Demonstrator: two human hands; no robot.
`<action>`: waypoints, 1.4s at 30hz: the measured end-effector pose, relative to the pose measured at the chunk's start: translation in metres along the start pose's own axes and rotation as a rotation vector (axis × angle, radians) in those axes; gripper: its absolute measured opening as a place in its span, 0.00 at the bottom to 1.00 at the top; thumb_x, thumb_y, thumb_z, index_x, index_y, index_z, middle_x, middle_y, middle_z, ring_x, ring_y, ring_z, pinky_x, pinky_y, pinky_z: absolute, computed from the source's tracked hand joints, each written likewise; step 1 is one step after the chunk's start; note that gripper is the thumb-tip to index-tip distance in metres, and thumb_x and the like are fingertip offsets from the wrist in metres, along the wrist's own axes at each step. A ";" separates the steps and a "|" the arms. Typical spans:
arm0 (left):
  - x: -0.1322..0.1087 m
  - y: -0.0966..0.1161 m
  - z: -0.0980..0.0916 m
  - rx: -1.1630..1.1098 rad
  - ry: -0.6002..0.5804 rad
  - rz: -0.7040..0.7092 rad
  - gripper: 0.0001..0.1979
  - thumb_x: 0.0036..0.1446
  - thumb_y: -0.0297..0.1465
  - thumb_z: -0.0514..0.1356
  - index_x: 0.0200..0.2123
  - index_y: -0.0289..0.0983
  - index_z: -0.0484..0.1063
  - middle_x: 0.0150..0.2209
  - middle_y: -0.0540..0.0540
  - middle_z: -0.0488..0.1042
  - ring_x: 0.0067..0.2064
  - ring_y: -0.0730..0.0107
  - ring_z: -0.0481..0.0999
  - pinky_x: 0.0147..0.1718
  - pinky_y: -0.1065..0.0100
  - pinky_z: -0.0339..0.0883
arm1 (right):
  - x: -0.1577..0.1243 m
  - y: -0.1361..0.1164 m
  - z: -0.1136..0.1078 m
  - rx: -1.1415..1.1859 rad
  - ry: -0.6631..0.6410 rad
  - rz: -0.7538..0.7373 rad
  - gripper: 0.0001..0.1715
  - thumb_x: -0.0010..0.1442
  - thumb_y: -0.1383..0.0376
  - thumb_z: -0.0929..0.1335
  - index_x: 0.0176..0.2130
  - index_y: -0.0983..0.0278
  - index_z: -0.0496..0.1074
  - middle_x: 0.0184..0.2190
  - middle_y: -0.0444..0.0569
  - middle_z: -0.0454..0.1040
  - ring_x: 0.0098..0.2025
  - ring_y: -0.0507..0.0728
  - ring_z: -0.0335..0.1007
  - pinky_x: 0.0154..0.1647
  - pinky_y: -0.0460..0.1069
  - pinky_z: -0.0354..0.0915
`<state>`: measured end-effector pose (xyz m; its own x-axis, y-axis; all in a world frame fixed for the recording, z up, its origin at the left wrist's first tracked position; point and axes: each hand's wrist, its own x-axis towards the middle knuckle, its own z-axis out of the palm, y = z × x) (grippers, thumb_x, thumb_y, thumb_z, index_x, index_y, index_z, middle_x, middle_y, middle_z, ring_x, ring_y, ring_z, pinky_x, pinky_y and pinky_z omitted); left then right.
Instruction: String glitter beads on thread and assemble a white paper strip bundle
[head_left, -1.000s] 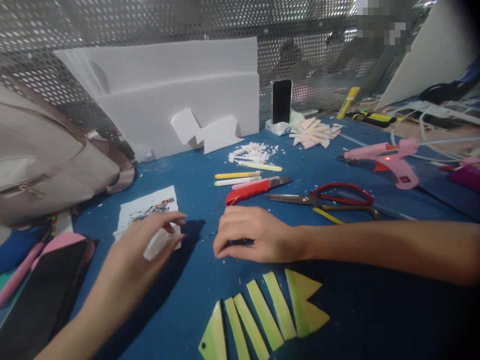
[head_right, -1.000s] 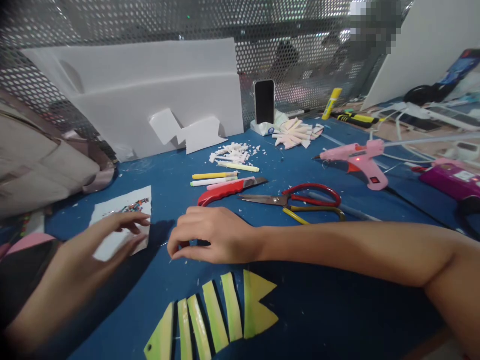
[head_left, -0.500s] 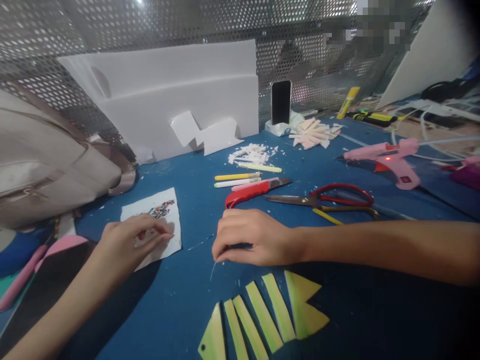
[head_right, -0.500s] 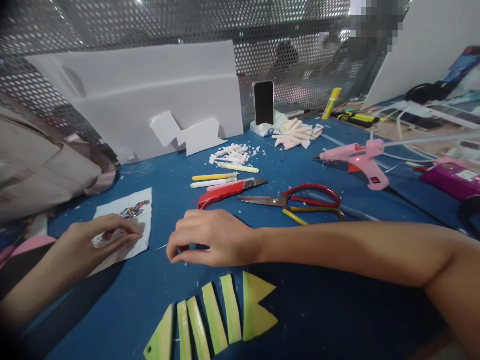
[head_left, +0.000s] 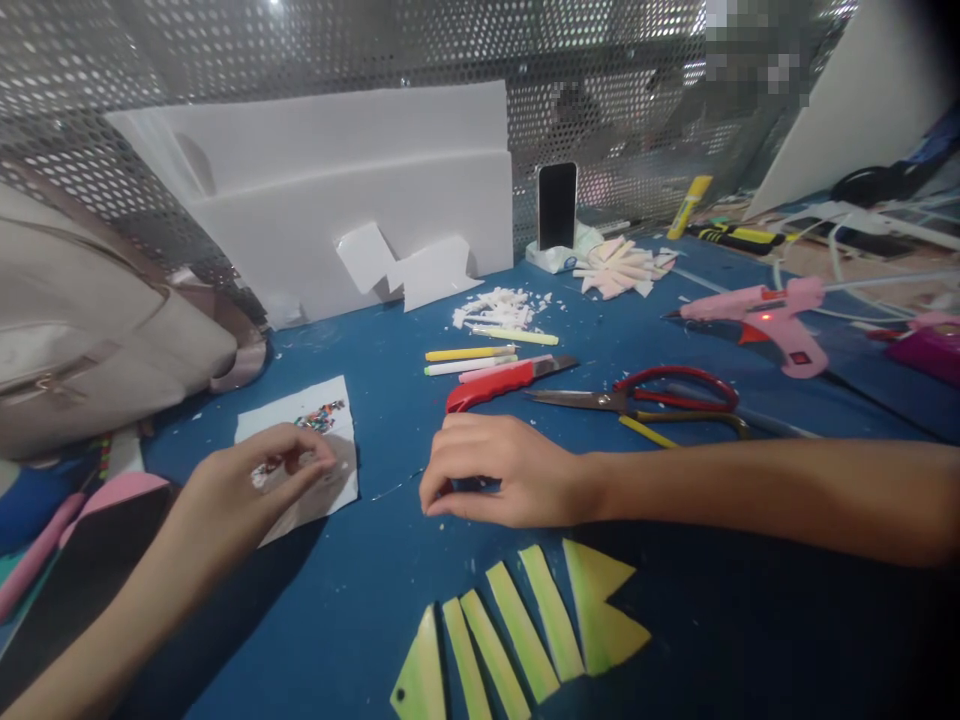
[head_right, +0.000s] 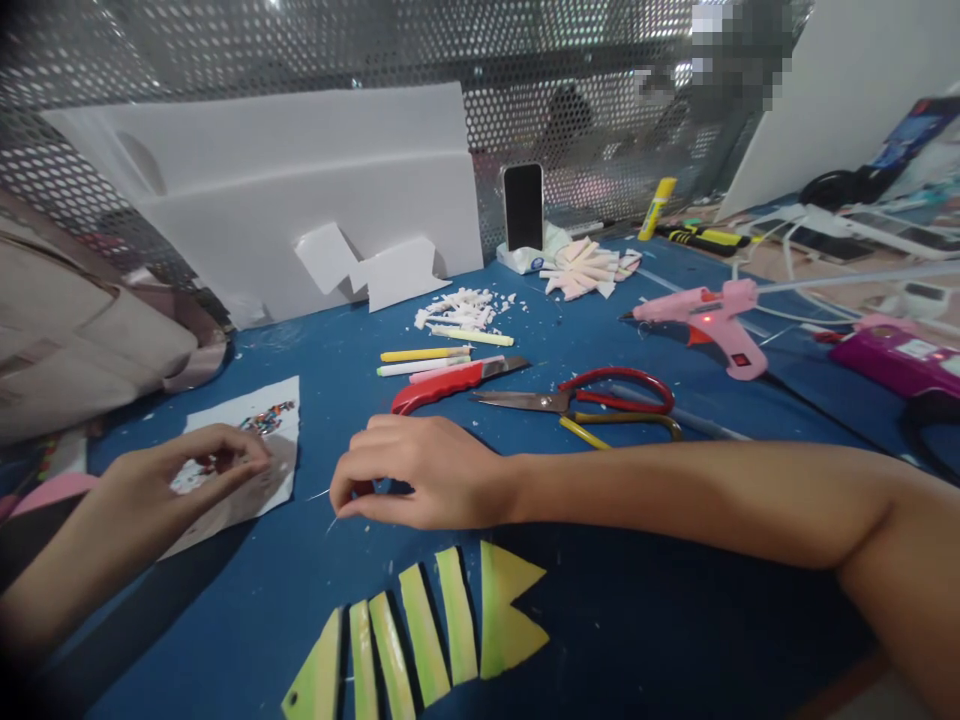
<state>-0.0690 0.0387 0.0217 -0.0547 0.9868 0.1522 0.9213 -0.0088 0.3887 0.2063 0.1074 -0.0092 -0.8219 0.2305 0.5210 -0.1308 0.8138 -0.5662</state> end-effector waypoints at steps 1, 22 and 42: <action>-0.002 0.003 -0.001 -0.030 -0.006 -0.019 0.15 0.53 0.47 0.60 0.29 0.42 0.76 0.36 0.49 0.82 0.36 0.62 0.78 0.36 0.68 0.68 | 0.000 0.000 0.000 0.006 0.002 0.010 0.07 0.67 0.67 0.66 0.37 0.65 0.74 0.33 0.46 0.74 0.38 0.51 0.64 0.42 0.46 0.62; -0.056 0.064 0.041 -0.708 0.002 -0.109 0.03 0.53 0.30 0.65 0.32 0.43 0.73 0.29 0.54 0.78 0.31 0.74 0.77 0.32 0.77 0.73 | 0.000 -0.002 0.001 -0.011 0.092 0.027 0.05 0.65 0.69 0.67 0.35 0.65 0.71 0.31 0.44 0.72 0.34 0.51 0.62 0.41 0.47 0.60; -0.055 0.062 0.044 -0.693 -0.067 -0.040 0.09 0.56 0.29 0.63 0.41 0.44 0.71 0.30 0.54 0.79 0.33 0.73 0.81 0.37 0.75 0.77 | -0.003 0.000 0.003 -0.232 0.073 0.009 0.10 0.70 0.66 0.63 0.38 0.65 0.72 0.34 0.46 0.74 0.37 0.53 0.60 0.41 0.48 0.58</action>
<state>0.0083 -0.0092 -0.0020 -0.0391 0.9961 0.0785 0.4597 -0.0519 0.8866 0.2067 0.1053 -0.0127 -0.7793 0.2691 0.5660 0.0143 0.9106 -0.4131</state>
